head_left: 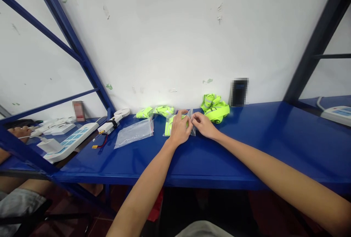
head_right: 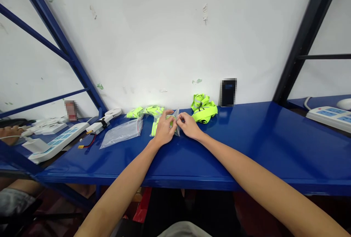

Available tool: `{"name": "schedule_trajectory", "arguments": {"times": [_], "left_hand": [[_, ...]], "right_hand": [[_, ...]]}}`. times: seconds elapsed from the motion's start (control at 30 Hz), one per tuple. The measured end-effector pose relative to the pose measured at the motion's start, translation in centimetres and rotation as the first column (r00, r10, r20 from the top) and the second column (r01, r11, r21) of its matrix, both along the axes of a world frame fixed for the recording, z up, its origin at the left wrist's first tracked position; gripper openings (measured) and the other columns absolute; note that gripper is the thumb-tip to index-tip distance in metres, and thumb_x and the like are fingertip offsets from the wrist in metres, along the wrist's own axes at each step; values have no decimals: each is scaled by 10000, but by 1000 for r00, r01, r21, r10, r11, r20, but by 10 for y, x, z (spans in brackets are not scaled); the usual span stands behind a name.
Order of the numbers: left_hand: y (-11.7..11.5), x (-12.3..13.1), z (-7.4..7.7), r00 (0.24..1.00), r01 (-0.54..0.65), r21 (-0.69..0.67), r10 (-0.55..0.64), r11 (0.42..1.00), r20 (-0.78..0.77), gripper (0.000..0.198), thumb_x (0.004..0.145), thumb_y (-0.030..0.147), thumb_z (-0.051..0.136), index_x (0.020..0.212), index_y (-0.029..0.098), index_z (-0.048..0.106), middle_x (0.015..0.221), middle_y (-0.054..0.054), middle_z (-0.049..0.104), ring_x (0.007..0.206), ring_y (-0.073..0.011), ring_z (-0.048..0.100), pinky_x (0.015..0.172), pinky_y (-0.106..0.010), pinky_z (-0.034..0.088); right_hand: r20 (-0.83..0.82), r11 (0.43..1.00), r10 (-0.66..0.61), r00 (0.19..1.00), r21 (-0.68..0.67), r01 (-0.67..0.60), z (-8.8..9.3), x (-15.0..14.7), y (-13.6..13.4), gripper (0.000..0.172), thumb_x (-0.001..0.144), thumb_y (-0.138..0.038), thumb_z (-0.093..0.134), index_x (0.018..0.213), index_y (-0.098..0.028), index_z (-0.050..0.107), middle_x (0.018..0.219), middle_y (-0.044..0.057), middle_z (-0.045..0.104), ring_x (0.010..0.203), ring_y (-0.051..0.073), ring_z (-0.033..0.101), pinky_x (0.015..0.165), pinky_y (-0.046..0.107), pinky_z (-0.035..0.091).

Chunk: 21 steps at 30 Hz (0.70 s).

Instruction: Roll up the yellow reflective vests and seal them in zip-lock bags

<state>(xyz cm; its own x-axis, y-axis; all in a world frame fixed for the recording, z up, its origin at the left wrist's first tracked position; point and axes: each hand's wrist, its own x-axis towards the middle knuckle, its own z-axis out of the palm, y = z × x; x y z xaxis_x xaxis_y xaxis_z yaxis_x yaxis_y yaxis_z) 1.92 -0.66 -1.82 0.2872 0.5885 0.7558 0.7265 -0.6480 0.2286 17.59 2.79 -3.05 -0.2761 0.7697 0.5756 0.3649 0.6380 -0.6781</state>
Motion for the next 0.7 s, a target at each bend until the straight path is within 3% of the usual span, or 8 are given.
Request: {"name": "schedule_trajectory", "arguments": {"times": [0.13,0.23,0.33,0.4,0.5,0.6,0.7], "left_hand": [[-4,-2,6,986,-61,68,49,996,160,165,905,190,436,793,178,556,1218,-115,516,1174,-221,506,1014,-380,400],[-6,-10,8,986,-68,50,59,996,153,162,928,246,422,867,189,561,1209,-102,529,1167,-221,505,1011,-382,392],[0,-20,6,956,-239,-35,242,970,165,196,926,306,425,1024,189,547,1155,-118,549,1130,-257,515,980,-422,401],[5,-26,2,904,-386,-161,408,908,132,266,915,346,427,1088,176,534,1124,-147,561,1112,-300,520,948,-460,410],[9,-29,-4,836,-495,-334,544,802,67,387,906,417,405,1147,138,523,1152,-216,552,1126,-365,519,905,-501,418],[9,-28,-5,793,-518,-419,603,745,91,529,878,497,429,1237,111,473,1264,-278,487,1177,-408,494,900,-521,407],[9,-28,-3,774,-515,-517,630,684,63,646,852,572,445,1302,108,424,1230,-286,538,1171,-420,515,918,-537,389]], "right_hand": [[89,995,-96,991,-29,99,-10,5,14,132,813,-273,452,695,-213,445,652,-9,511,614,156,456,621,286,343],[170,991,-121,978,70,111,-14,9,15,91,796,-236,492,718,-211,453,692,2,529,637,159,471,630,285,344],[139,970,-207,968,160,184,-11,10,7,76,749,-201,551,777,-208,481,767,24,558,661,163,475,628,283,351],[141,960,-246,959,174,220,-6,10,1,55,746,-192,560,757,-206,507,759,31,579,662,168,486,626,285,351],[202,984,-167,965,92,151,-1,10,-4,124,813,-275,544,720,-201,581,719,37,632,640,175,524,627,295,361],[208,999,-39,977,-11,43,-2,10,-3,245,860,-380,516,816,-198,674,782,53,698,647,194,566,648,312,386],[198,997,64,978,-60,-53,-5,10,-2,280,853,-398,507,821,-193,694,709,32,673,620,189,544,623,302,374]]}}
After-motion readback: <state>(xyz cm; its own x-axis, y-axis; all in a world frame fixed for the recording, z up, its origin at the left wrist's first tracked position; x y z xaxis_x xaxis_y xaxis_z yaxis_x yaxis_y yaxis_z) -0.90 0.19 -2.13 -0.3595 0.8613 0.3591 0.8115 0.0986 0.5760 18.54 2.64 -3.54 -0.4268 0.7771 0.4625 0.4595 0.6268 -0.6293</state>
